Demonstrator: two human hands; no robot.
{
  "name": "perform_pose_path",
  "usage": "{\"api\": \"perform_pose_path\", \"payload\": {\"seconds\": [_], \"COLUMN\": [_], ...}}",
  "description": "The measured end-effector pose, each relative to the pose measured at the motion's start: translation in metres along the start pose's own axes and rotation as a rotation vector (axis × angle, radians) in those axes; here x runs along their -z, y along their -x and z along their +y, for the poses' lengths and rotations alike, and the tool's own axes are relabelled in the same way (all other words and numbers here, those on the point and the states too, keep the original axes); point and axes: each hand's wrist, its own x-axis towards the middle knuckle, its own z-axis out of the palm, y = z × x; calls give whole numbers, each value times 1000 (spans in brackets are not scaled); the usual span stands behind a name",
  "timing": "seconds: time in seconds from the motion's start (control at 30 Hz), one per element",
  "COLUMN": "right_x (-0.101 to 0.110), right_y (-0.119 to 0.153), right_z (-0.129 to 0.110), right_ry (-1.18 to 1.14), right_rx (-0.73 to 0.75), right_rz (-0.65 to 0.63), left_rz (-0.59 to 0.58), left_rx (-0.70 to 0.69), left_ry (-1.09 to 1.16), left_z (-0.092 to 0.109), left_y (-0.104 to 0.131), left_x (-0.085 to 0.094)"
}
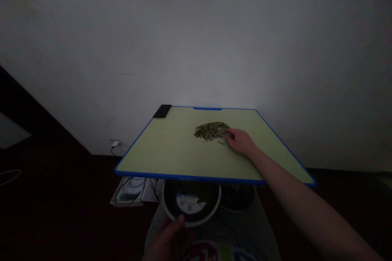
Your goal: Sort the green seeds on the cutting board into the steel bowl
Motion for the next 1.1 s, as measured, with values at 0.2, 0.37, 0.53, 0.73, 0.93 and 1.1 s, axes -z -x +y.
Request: {"api": "perform_pose_path", "payload": {"seconds": [0.2,0.37,0.53,0.73,0.93,1.1], "right_x": [-1,0,0,0,-2,-2], "right_y": [0,1,1,-2,-1,-1], "right_z": [1,1,2,1,3,4], "right_ry": [-30,-56,-49,-37,-51,-67], "right_rx": [61,50,23,20,69,80], "right_rz": [-18,-24,5,-8,-12,-7], "left_rz": [-8,-5,-8,21,4,-43], "left_rx": [9,2,-10,-14,2,8], "left_ry": [1,20,25,38,37,36], "left_z": [0,1,1,-4,-1,-1], "left_y": [-1,0,-1,-9,-7,-5], "left_x": [1,-1,-1,4,4,4]}}
